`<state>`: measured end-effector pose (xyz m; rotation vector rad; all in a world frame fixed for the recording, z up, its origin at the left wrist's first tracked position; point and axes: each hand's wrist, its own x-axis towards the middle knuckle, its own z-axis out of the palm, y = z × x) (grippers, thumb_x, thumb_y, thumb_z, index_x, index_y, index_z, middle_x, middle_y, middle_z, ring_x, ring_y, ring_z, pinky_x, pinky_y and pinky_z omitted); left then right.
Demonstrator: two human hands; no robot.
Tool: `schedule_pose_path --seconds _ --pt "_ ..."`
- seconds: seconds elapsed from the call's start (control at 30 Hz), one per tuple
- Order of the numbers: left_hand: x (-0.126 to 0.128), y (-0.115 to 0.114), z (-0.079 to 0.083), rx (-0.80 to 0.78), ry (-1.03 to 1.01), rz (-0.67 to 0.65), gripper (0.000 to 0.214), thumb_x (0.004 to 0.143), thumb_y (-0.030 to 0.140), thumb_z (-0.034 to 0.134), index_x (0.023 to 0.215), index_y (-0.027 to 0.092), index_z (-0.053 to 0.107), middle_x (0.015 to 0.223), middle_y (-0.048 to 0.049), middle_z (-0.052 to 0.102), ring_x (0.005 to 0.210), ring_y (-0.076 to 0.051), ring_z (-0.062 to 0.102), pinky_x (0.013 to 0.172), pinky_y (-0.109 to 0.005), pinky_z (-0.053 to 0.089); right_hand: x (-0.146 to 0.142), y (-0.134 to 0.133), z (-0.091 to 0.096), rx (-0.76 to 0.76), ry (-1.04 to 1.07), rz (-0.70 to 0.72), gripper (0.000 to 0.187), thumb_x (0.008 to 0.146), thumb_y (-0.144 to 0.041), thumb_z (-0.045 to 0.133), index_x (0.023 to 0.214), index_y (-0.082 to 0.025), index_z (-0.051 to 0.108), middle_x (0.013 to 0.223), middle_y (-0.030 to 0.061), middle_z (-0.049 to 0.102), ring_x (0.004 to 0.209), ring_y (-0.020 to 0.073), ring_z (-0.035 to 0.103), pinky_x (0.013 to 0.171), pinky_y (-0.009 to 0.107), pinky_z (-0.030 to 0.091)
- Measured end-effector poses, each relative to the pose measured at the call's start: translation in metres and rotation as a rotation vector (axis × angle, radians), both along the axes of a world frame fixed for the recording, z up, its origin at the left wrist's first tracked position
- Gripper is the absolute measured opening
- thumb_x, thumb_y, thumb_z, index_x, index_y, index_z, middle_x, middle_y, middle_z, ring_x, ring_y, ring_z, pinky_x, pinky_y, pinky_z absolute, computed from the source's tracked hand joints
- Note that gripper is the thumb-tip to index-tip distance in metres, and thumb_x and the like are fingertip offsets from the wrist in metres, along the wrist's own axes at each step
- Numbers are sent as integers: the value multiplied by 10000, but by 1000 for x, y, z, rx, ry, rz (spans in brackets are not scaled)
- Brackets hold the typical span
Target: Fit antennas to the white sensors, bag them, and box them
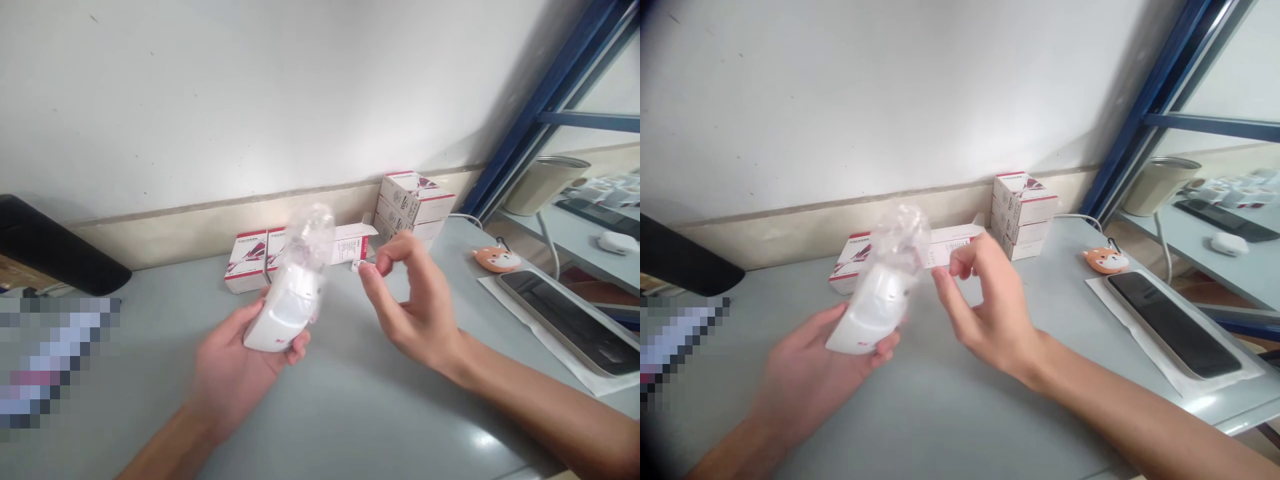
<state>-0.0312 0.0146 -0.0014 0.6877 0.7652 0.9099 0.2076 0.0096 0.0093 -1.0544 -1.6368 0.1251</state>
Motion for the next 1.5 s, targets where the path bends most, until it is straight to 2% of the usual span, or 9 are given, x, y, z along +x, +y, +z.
schedule_pose_path --seconds 0.13,0.23,0.4,0.6,0.83,0.97,1.1,1.23,1.5 --pt "0 0 -1 -24 -62 -39 352 955 442 577 1136 174 713 966 -126 700 728 -229 626 685 -369 503 -14 -6 -11 -652 254 365 349 1026 -587 583 1078 -242 585 949 53 703 850 198 667 710 340 571" --pt "2 -1 -7 42 -62 -110 324 994 411 561 1187 190 699 1011 -113 705 792 -240 660 707 -366 512 -19 -6 -20 -816 318 586 448 1023 -643 559 1173 -228 637 999 74 753 958 233 707 834 393 596" --pt "2 4 -18 204 149 -64 318 1026 376 605 1308 252 686 1278 -92 715 1195 -285 633 940 -359 510 -16 1 -23 -708 325 563 427 989 -605 648 1170 -219 672 1086 68 759 1000 232 702 863 377 578" --pt "0 2 -14 444 357 -22 464 1004 381 662 1458 300 615 1479 -72 642 1444 -323 495 1155 -386 413 -7 6 -27 -492 -57 326 369 952 -512 740 1180 -231 666 1046 57 749 872 216 649 793 368 526" --pt "1 10 -24 550 666 14 461 979 383 705 1428 296 648 1475 -65 648 1404 -326 533 1141 -362 411 0 16 -38 -490 -349 313 325 996 -520 680 1137 -229 651 1096 85 733 950 264 671 809 398 533" --pt "-3 12 -29 592 783 -48 434 971 356 714 1397 277 676 1433 -86 677 1333 -326 593 1114 -367 428 2 17 -35 -442 -295 350 319 998 -525 677 1109 -228 635 1107 82 723 949 244 665 793 365 524" --pt "-3 7 -26 650 737 -34 597 942 327 757 1505 295 559 1558 -80 585 1439 -310 532 1186 -368 404 -2 16 -37 -421 -294 306 294 1022 -509 646 1050 -219 612 1025 70 719 881 230 648 767 359 496" --pt "-5 12 -30 670 706 -102 461 1001 408 673 1434 276 585 1536 -83 607 1420 -297 563 1162 -385 464 -3 15 -42 -484 -461 245 409 970 -601 678 1066 -207 622 1027 101 724 912 276 650 798 401 499" --pt "-7 12 -36 694 800 -145 446 992 477 673 1384 272 619 1438 -78 676 1337 -303 622 1098 -399 525 0 14 -37 -446 -393 418 425 1002 -570 645 1253 -227 629 1206 111 700 1066 286 641 892 412 527"
